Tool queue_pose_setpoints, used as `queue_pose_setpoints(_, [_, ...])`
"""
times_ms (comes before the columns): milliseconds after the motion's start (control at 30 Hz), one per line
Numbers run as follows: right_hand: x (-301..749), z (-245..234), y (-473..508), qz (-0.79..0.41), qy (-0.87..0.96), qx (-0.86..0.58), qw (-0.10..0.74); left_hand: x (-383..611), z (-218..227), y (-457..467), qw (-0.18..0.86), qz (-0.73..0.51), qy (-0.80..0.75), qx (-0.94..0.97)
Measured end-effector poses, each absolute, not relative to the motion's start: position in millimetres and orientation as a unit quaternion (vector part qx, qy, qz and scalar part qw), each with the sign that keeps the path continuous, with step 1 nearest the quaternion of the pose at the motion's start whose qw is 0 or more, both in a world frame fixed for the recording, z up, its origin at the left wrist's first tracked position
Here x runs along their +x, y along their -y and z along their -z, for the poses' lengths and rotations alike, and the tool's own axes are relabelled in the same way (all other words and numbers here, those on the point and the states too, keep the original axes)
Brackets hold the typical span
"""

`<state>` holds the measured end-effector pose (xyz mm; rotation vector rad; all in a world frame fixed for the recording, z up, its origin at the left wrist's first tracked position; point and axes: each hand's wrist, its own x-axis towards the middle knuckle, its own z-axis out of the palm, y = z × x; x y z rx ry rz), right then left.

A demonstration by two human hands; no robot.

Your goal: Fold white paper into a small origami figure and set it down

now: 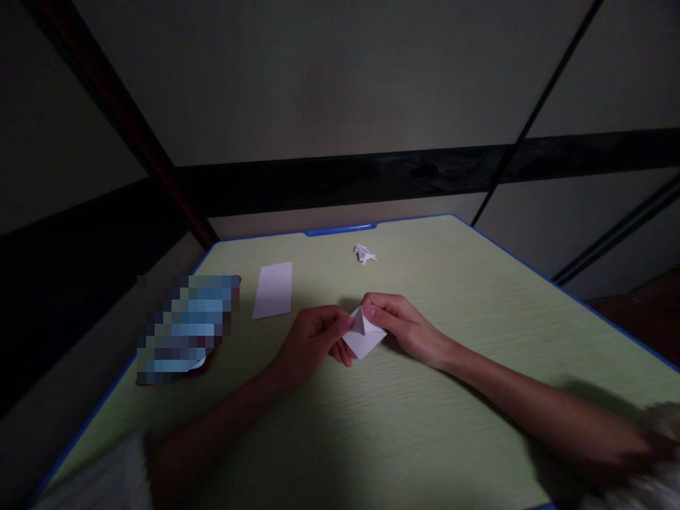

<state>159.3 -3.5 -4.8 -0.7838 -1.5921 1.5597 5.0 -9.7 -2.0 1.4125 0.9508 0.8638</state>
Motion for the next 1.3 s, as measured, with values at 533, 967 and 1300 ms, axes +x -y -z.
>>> queue_pose_setpoints(533, [157.0, -0.5, 1.8, -0.615, 0.604, -0.331, 0.383, 6.0, 0.0, 9.6, 0.543, -0.407, -0.458, 0.575])
queue_pose_setpoints(967, [157.8, 4.4, 3.9, -0.595, 0.657, -0.330, 0.326, 6.2, 3.6, 12.8, 0.547, -0.368, -0.433, 0.615])
queue_pose_setpoints(1300, [157.7, 2.9, 3.7, -0.560, 0.662, -0.355, 0.350, 6.5, 2.2, 10.0, 0.538, -0.377, -0.435, 0.616])
